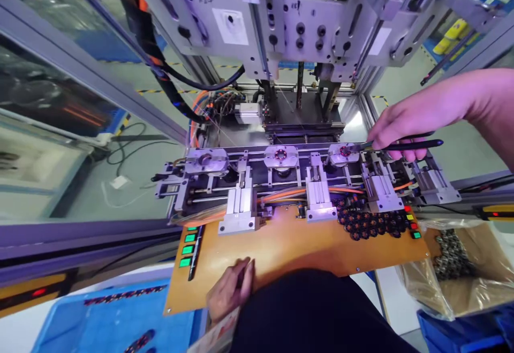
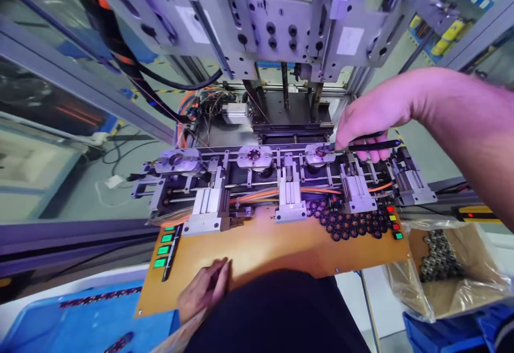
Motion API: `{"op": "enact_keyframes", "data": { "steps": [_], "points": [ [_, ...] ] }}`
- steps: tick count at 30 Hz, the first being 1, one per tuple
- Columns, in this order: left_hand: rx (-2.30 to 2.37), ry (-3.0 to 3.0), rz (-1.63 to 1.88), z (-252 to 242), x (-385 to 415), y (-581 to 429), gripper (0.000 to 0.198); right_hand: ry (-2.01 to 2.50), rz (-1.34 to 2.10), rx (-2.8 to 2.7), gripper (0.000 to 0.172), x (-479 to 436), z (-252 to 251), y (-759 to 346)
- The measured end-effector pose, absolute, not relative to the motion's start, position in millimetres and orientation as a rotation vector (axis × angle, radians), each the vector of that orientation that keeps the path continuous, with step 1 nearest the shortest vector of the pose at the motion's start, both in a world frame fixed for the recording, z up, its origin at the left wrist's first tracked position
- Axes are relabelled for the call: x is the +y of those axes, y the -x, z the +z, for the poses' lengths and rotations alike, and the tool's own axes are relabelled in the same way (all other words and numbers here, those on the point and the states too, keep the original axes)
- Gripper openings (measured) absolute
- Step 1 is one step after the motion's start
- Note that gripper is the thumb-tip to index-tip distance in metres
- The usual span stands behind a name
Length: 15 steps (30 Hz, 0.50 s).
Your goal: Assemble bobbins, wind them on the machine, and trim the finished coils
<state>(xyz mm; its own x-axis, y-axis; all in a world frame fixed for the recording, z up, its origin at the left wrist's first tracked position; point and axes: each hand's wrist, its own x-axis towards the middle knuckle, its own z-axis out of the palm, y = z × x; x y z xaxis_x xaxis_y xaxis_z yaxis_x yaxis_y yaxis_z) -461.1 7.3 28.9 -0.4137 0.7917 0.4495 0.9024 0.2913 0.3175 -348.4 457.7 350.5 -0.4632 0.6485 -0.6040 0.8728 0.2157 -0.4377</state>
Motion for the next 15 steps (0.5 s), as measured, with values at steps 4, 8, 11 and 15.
{"op": "enact_keyframes", "data": {
  "steps": [4, 8, 11, 15],
  "points": [
    [-2.413, 1.525, -0.788, 31, 9, 458, 0.02, -1.053, -0.991, 1.944, 0.039, 448, 351, 354],
    [-2.372, 1.57, -0.782, 29, 8, 461, 0.02, -1.458, -1.16, 1.754, 0.045, 451, 347, 355],
    [-2.344, 1.593, -0.791, 28, 8, 464, 0.02, -1.627, -1.29, 1.745, 0.049, 455, 341, 356],
    [-2.305, 1.556, -0.804, 31, 12, 464, 0.02, -1.067, -1.206, 1.891, 0.036, 460, 335, 357]
  ]
}}
